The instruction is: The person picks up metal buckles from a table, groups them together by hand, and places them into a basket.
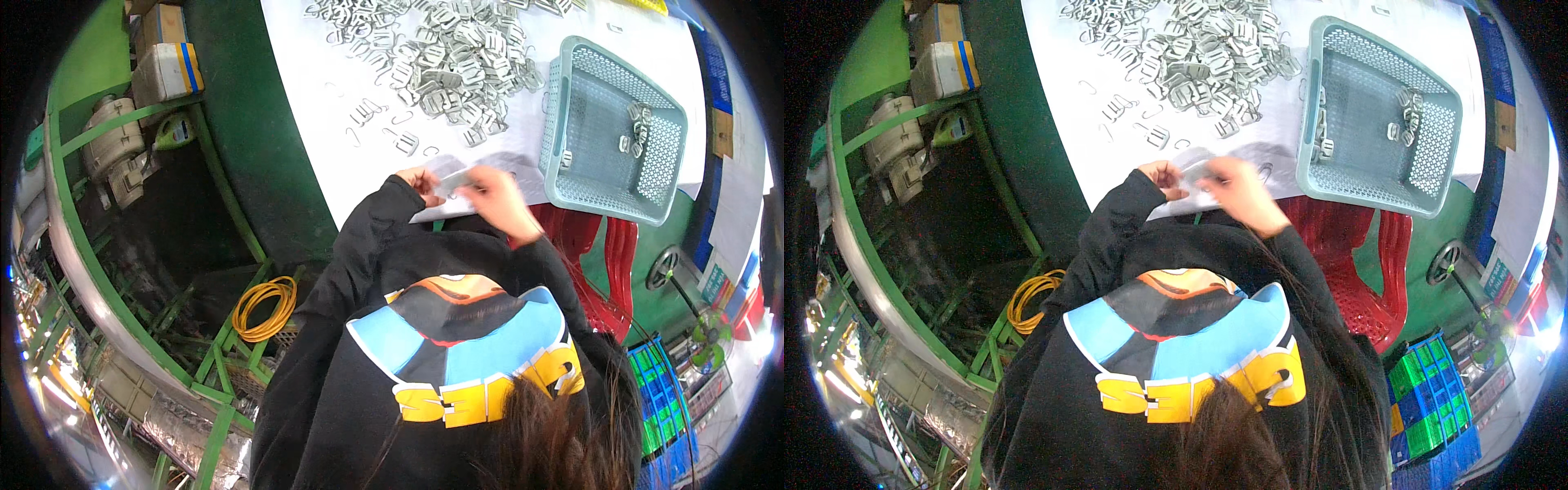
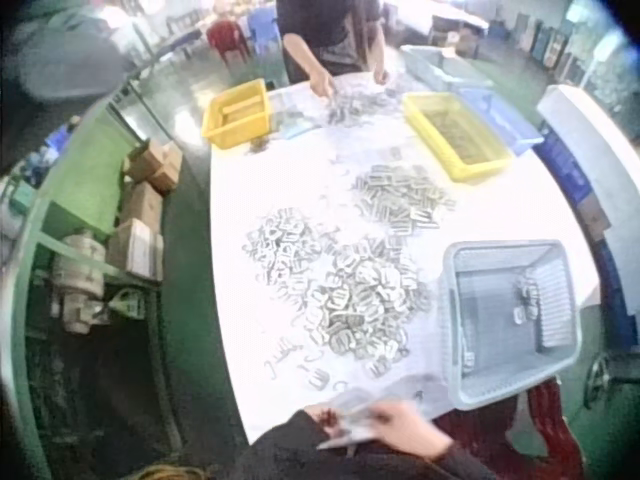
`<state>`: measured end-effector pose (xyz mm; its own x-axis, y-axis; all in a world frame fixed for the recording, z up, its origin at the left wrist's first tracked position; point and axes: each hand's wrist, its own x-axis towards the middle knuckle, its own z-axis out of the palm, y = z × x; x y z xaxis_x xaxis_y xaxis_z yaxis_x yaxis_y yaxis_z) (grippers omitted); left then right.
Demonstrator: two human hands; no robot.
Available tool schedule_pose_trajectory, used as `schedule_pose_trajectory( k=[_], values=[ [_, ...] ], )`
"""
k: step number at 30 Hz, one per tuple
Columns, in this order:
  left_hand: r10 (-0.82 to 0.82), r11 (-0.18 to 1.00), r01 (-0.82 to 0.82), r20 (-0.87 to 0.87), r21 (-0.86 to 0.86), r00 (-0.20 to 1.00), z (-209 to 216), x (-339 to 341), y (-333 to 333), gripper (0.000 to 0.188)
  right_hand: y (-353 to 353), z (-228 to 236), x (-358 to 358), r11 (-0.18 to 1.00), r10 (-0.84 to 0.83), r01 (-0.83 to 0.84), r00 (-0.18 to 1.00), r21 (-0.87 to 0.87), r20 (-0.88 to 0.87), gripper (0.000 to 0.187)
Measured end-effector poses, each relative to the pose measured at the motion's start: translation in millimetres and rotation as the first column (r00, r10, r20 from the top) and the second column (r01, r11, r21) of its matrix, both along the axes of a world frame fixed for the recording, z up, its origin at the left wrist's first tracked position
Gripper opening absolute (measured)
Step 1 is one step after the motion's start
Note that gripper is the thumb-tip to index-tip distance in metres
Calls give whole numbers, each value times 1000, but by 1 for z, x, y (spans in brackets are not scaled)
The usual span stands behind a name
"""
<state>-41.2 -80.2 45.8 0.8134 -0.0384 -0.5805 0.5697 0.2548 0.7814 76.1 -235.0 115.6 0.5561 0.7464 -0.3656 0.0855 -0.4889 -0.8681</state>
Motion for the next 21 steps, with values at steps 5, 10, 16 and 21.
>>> schedule_pose_trajectory(
  k=[5,10,16,21],
  values=[
    [306,718,-161,-99,677,947,-16,20,27,25,-87,7,67,560,-828,824,559,84,38,14],
    [121,578,139,-254,804,960,-22,39,34,48,-135,-53,119,669,-742,678,638,-306,-208,20],
    [21,563,236,-299,792,954,-29,38,34,45,-140,-52,120,603,-649,588,755,-539,99,27],
    [106,960,-25,-281,280,954,-13,24,36,23,-117,-11,101,620,-600,732,674,-283,430,25]
  ],
)
